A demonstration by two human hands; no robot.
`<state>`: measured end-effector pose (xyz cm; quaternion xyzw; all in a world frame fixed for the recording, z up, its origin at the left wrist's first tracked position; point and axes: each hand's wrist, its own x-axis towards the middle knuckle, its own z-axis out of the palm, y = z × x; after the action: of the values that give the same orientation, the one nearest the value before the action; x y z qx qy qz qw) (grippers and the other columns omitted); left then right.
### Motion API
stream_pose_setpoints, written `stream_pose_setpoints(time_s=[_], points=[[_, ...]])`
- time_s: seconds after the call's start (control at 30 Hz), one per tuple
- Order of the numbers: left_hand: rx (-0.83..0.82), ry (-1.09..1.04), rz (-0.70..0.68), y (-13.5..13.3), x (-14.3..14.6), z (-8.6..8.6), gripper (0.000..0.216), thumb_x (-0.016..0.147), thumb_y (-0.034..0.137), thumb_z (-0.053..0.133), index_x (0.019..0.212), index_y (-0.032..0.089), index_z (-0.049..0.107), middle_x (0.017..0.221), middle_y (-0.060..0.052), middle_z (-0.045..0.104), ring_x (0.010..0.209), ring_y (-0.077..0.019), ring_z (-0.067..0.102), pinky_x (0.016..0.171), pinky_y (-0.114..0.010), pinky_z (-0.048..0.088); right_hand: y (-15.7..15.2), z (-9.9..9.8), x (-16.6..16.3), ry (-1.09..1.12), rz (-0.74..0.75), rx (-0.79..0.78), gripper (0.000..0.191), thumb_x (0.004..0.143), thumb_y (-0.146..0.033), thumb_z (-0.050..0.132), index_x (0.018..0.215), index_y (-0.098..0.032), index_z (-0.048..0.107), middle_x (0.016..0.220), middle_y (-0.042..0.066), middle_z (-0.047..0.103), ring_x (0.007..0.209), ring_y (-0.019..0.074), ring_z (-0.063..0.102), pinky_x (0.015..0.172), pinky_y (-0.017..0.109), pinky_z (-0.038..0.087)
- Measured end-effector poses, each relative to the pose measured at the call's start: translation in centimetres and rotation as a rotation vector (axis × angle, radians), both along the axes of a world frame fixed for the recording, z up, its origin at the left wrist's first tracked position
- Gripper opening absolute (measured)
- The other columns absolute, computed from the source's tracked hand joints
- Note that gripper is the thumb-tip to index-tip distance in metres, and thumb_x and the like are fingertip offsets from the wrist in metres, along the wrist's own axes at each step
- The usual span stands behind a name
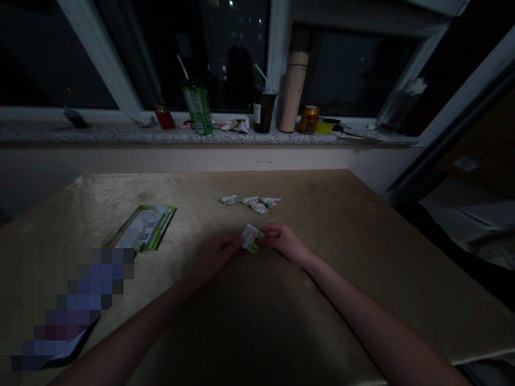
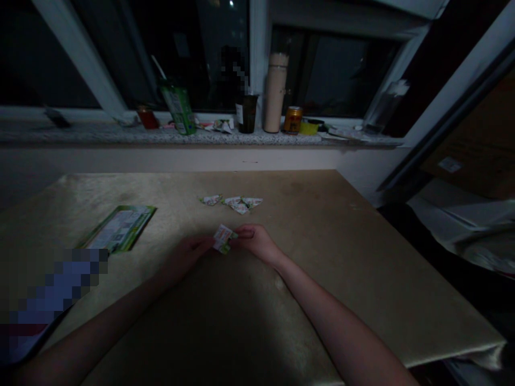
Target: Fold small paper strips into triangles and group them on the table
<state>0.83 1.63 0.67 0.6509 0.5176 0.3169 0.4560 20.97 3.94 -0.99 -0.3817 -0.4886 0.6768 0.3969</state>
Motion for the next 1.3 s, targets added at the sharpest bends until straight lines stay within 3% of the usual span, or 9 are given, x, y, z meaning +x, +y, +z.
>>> stream_pose_setpoints(time_s=[0.23,0.47,0.83,1.07,1.17,1.3], points=[[-0.003,0.012,-0.035,0.2,-0.1,-0.1,0.038,0.084,0.048,0.053,0.099,0.020,0.072,0.096,-0.002,0.073,0.093,-0.0274,0.064,0.085,-0.034,0.045,0.2,0.0,0.1,-0.040,-0.002,0.046,0.033,0.060,-0.041,0.077,0.078,-0.014,0.071,0.072,0.001,0.070,0.061,0.0126,0.060,0.058,0.023,0.044],[-0.037,0.009,-0.033,0.2,-0.2,-0.1,0.037,0.082,0.049,0.055,0.097,0.020,0.073,0.092,-0.001,0.073,0.091,-0.0277,0.064,0.080,-0.033,0.046,0.3,0.2,0.2,-0.127,-0.035,0.055,0.030,0.062,-0.042,0.077,0.070,-0.013,0.071,0.064,0.000,0.068,0.052,0.0094,0.054,0.050,0.021,0.039],[-0.041,0.028,-0.051,0.4,-0.1,-0.2,0.039,0.084,0.052,0.052,0.092,0.019,0.073,0.085,-0.001,0.073,0.083,-0.0246,0.065,0.073,-0.029,0.045,0.5,0.3,0.6,-0.073,0.057,0.021,0.029,0.063,-0.041,0.076,0.071,-0.013,0.070,0.068,0.003,0.069,0.058,0.0108,0.059,0.060,0.023,0.047],[-0.035,0.058,-0.092,0.2,0.1,0.0,0.039,0.083,0.051,0.051,0.083,0.019,0.073,0.077,0.000,0.072,0.075,-0.0227,0.064,0.066,-0.027,0.044,-0.3,1.0,0.1,-0.158,0.117,0.179,0.034,0.067,-0.044,0.073,0.082,-0.015,0.067,0.071,0.001,0.067,0.058,0.0112,0.058,0.054,0.022,0.044],[-0.017,0.102,-0.115,-0.2,0.4,0.3,0.039,0.083,0.052,0.052,0.076,0.019,0.073,0.069,0.001,0.069,0.069,-0.0207,0.062,0.061,-0.024,0.041,-0.6,1.0,-0.5,-0.250,0.070,0.305,0.034,0.068,-0.047,0.071,0.075,-0.014,0.066,0.067,0.000,0.064,0.057,0.0112,0.054,0.051,0.021,0.040],[0.029,0.158,-0.141,-0.5,0.6,0.7,0.045,0.085,0.054,0.047,0.073,0.019,0.072,0.067,0.001,0.068,0.066,-0.0189,0.061,0.058,-0.023,0.038,-0.7,0.7,-0.9,-0.286,0.030,0.347,0.036,0.072,-0.050,0.067,0.071,-0.015,0.065,0.064,0.000,0.062,0.057,0.0118,0.053,0.051,0.022,0.039]])
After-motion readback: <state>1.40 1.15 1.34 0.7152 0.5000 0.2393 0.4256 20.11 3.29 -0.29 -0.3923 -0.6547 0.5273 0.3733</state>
